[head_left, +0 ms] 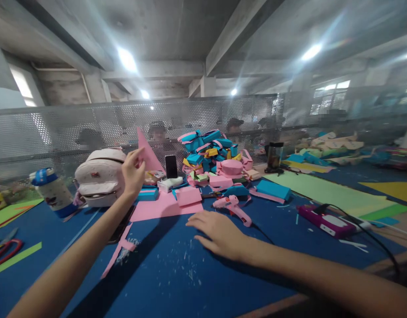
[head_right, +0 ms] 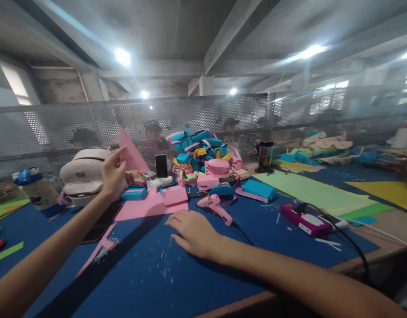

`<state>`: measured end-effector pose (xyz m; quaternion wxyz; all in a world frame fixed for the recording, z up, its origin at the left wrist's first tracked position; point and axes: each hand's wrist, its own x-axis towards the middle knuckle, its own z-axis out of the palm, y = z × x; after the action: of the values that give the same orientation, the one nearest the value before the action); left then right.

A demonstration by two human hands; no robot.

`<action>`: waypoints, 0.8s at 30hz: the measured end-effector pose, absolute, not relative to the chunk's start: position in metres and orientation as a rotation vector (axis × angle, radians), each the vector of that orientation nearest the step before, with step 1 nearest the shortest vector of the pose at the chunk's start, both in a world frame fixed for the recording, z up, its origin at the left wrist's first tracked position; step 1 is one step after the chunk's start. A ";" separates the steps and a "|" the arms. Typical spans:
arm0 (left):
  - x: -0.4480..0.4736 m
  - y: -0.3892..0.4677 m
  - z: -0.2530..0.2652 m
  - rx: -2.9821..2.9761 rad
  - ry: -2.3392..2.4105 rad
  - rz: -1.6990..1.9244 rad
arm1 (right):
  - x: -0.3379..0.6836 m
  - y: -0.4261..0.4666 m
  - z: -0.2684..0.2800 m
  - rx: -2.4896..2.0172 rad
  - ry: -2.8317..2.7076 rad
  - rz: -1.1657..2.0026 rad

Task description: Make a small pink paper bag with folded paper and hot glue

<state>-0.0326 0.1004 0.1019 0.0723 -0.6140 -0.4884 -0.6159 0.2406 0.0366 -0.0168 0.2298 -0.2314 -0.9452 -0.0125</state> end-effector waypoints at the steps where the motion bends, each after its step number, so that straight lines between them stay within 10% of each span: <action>1: -0.028 0.082 0.107 -1.919 -1.415 -1.832 | 0.243 0.037 -0.011 -0.678 -2.540 0.118; 13: -0.001 -0.125 0.047 -1.919 -1.786 -1.979 | 0.250 0.049 0.046 -0.461 -2.174 1.093; 24: -0.042 -0.094 -0.025 -2.390 -2.023 -1.644 | 0.246 0.048 0.002 -0.732 -2.638 0.742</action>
<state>-0.0425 -0.0940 -0.0251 -0.1963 -0.6625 -0.5610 -0.4559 0.2459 0.0475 0.0017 0.1519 -0.2552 -0.9192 0.2587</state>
